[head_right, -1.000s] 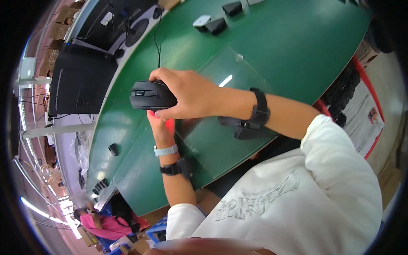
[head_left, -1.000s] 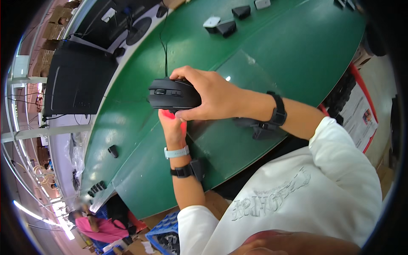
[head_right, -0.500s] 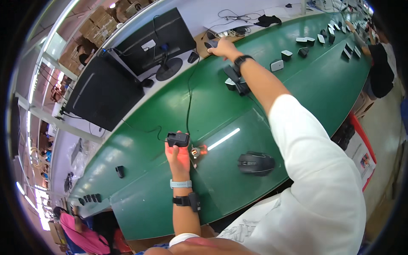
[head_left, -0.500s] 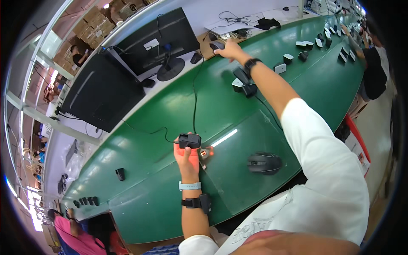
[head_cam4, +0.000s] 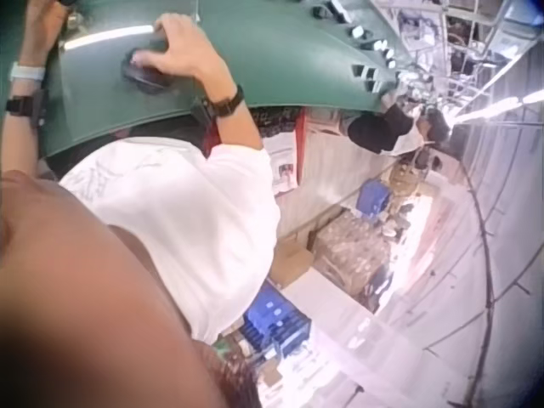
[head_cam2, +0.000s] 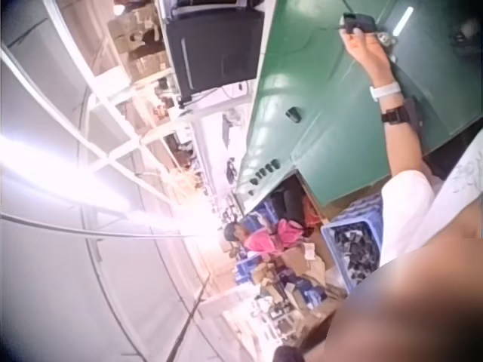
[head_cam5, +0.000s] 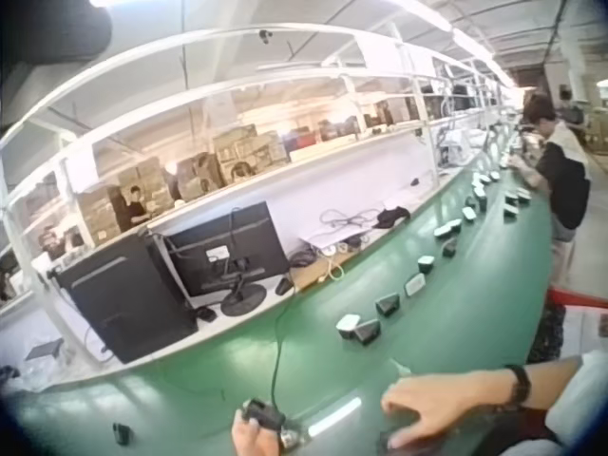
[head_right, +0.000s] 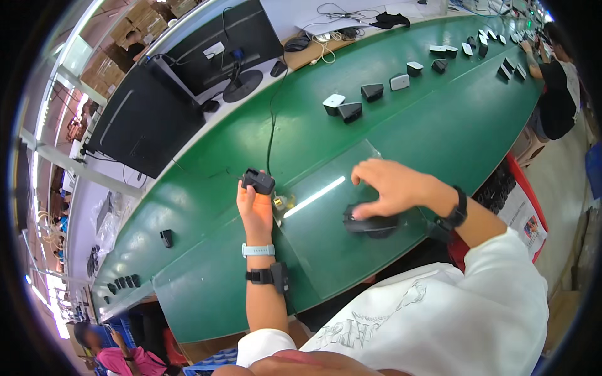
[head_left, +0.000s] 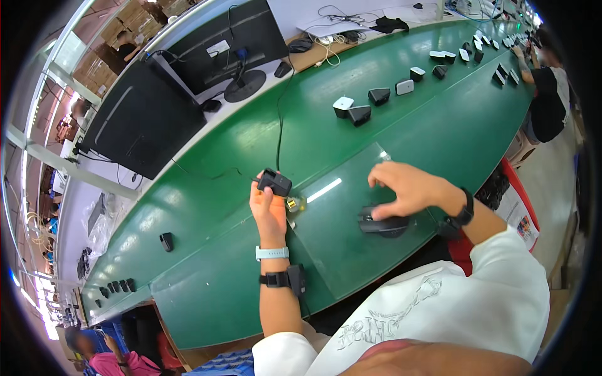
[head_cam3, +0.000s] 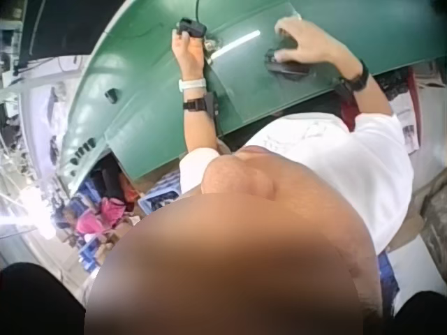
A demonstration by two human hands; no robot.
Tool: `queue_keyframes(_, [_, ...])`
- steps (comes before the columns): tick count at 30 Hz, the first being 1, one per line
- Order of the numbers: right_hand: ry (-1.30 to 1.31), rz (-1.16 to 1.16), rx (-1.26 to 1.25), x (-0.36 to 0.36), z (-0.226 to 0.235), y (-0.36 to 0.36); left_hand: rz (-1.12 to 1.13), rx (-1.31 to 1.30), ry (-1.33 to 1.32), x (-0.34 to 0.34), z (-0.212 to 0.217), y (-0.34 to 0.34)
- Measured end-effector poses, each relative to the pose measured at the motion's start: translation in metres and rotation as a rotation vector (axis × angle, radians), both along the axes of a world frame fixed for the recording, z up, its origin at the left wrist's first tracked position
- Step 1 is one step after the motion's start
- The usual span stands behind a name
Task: The person tests a computer mouse by moving it on a surface, then connects a cable to a charging dock. They place the mouse onto the dock to check the light, remove it, and then press the dock against a series of small white pads on the table before setting it aside.
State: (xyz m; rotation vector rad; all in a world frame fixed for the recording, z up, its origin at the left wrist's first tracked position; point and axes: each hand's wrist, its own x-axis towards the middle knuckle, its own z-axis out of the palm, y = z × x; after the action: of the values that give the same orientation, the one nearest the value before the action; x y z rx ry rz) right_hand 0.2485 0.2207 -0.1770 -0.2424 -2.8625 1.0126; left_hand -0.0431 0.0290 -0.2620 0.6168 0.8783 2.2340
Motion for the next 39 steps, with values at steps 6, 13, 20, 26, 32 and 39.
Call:
queue_keyframes(6, [0.053, -0.066, 0.254, 0.036, -0.030, -0.059, 0.067, -0.018, 0.014, -0.005, -0.006, 0.004])
queue_keyframes(13, [0.253, -0.086, 0.156, 0.000, -0.036, -0.055, -0.029, -0.009, -0.197, -0.009, -0.005, 0.002])
queue_keyframes(20, [0.108, 0.130, 0.219, -0.041, -0.027, -0.057, -0.105, -0.043, -0.100, -0.008, -0.003, 0.000])
queue_keyframes(26, [0.680, 0.132, 0.528, -0.110, -0.013, -0.045, 0.179, -0.184, 0.532, 0.003, 0.007, -0.005])
queue_keyframes(32, [0.325, 0.174, 0.293, -0.147, -0.039, -0.027, 0.204, -0.331, 0.800, 0.010, 0.020, -0.010])
queue_keyframes(39, [0.426, 0.130, 0.135, -0.138, -0.054, -0.013, 0.156, -0.406, 0.936, 0.011, 0.017, -0.005])
